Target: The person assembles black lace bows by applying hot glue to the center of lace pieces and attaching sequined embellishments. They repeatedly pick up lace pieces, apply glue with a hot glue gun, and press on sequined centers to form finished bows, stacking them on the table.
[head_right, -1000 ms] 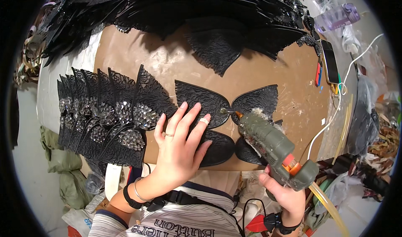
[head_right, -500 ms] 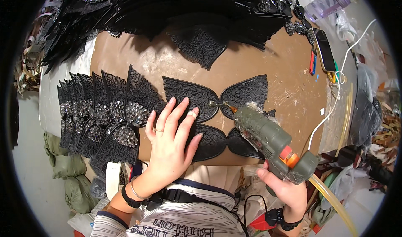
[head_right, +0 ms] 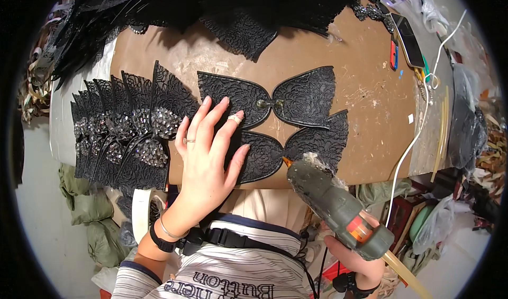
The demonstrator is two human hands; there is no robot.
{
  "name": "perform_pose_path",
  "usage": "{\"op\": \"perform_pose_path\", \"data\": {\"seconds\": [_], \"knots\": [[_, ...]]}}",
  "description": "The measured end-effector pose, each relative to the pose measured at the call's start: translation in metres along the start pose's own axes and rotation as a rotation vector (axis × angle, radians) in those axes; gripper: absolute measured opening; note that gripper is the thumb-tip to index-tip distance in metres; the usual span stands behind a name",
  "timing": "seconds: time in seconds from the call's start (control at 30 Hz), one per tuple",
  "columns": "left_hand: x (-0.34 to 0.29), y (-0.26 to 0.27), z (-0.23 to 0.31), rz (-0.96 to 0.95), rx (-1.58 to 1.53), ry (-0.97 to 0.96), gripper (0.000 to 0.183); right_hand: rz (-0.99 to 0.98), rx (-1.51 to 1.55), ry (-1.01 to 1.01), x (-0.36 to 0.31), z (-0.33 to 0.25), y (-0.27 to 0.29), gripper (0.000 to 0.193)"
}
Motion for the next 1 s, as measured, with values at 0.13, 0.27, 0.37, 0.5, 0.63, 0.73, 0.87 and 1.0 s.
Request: {"op": "perform_pose_path", "data": {"seconds": [0.13,0.27,0.37,0.5,0.63,0.73,0.87,1.0], "knots": [[0.000,-0.001,0.000,-0.005,-0.004,-0.007,0.054,0.043,-0.045,0.024,0.007,0.004,-0.005,0.023],[0.000,0.000,0.001,-0.005,-0.003,-0.002,0.054,0.069,-0.098,-0.005,0.005,0.005,-0.002,0.019],[0.000,0.001,0.001,-0.003,0.000,-0.001,0.054,0.085,-0.227,-0.040,0.001,0.001,0.002,0.016],[0.000,0.000,0.001,0.002,0.010,-0.005,0.053,0.132,0.031,-0.135,-0.005,0.011,0.011,0.021],[0.001,0.000,0.003,0.008,0.018,-0.017,0.052,0.125,0.147,-0.102,0.000,0.012,0.012,0.028],[0.001,0.002,0.004,0.025,0.022,-0.022,0.049,0.116,0.124,-0.123,0.000,0.014,0.013,0.027],[0.001,0.001,0.004,0.022,0.042,-0.020,0.049,0.150,-0.022,-0.186,0.000,0.014,0.017,0.019],[0.001,0.001,0.004,0.008,0.049,-0.010,0.051,0.195,0.039,-0.211,-0.002,0.017,0.023,0.018]]}}
Point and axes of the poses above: each hand's wrist, its own x-axis towards the middle knuckle, its own y-axis out of the back of the hand, z = x × y, the point moved 10 cm from there along x, towards the middle knuckle, and after that the axes turned 3 degrees about x, right-handed, at the moved point
